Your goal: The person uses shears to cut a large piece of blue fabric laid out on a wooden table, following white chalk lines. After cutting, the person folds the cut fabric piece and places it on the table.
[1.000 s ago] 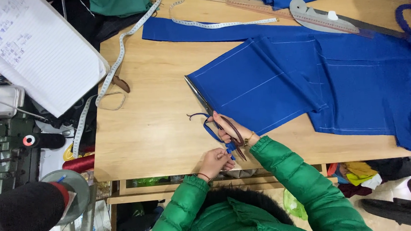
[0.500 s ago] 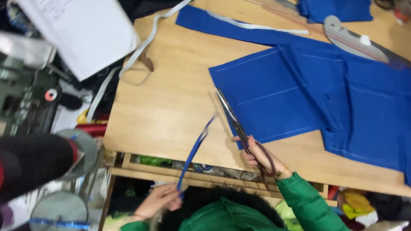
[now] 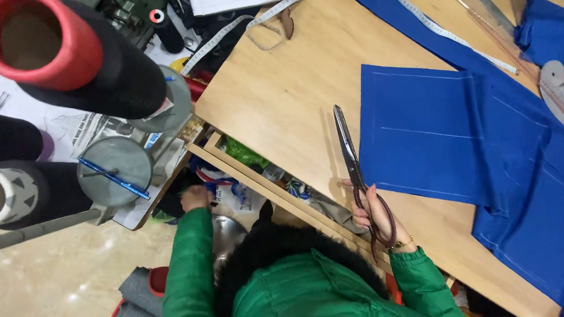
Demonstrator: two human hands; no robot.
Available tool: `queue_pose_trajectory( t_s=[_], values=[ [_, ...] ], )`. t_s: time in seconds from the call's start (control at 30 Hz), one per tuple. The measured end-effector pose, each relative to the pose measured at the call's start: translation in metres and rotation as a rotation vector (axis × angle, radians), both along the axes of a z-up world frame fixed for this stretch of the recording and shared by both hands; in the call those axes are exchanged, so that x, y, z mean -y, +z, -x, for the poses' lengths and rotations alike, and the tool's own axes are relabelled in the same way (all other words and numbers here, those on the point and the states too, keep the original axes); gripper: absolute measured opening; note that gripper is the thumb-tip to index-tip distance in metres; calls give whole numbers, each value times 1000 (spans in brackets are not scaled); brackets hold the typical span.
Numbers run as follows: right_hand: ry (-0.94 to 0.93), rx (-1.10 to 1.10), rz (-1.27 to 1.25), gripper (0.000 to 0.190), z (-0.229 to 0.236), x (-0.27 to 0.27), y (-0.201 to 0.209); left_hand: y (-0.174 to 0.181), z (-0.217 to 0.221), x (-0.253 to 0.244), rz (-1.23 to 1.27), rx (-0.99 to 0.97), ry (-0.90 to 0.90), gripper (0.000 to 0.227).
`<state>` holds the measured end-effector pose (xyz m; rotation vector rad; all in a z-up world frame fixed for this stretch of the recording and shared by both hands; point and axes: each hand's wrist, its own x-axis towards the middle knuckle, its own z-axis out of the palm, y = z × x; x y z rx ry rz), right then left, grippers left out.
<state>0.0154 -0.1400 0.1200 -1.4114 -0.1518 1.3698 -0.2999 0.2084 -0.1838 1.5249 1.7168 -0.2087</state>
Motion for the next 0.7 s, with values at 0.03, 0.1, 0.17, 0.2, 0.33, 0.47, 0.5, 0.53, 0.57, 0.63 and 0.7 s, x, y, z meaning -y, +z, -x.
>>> queue_pose_trajectory(
  t_s=[0.03,0.1,0.17,0.2,0.33,0.47,0.5,0.53,0.57,0.63,0.7],
  values=[
    [1,-4,2,93,2,2,-1,-1,-5,-7,-29,113,95,27],
    [-5,-6,2,92,8,7,-3,-1,-17,-14,-58,229,182,28],
    [-25,52,-8,83,14,13,-5,-2,-36,-13,-124,188,196,58],
    [-44,58,-12,83,18,2,24,9,-43,-8,-125,196,177,58],
    [-103,-2,61,85,28,8,62,110,-54,29,45,-88,-608,51],
    [-235,24,10,87,36,58,17,259,-113,63,528,655,-1002,39],
    [-265,28,7,87,41,60,16,252,-136,73,534,651,-1033,39],
    [-343,25,8,82,46,63,16,246,-159,85,353,714,-922,34],
    [-427,22,8,81,51,67,15,238,-182,99,177,773,-812,40],
    [-478,7,9,83,57,79,9,202,-237,124,339,925,-596,55],
    [-531,-5,11,85,64,91,7,206,-284,149,513,1050,-368,76]
  ],
)
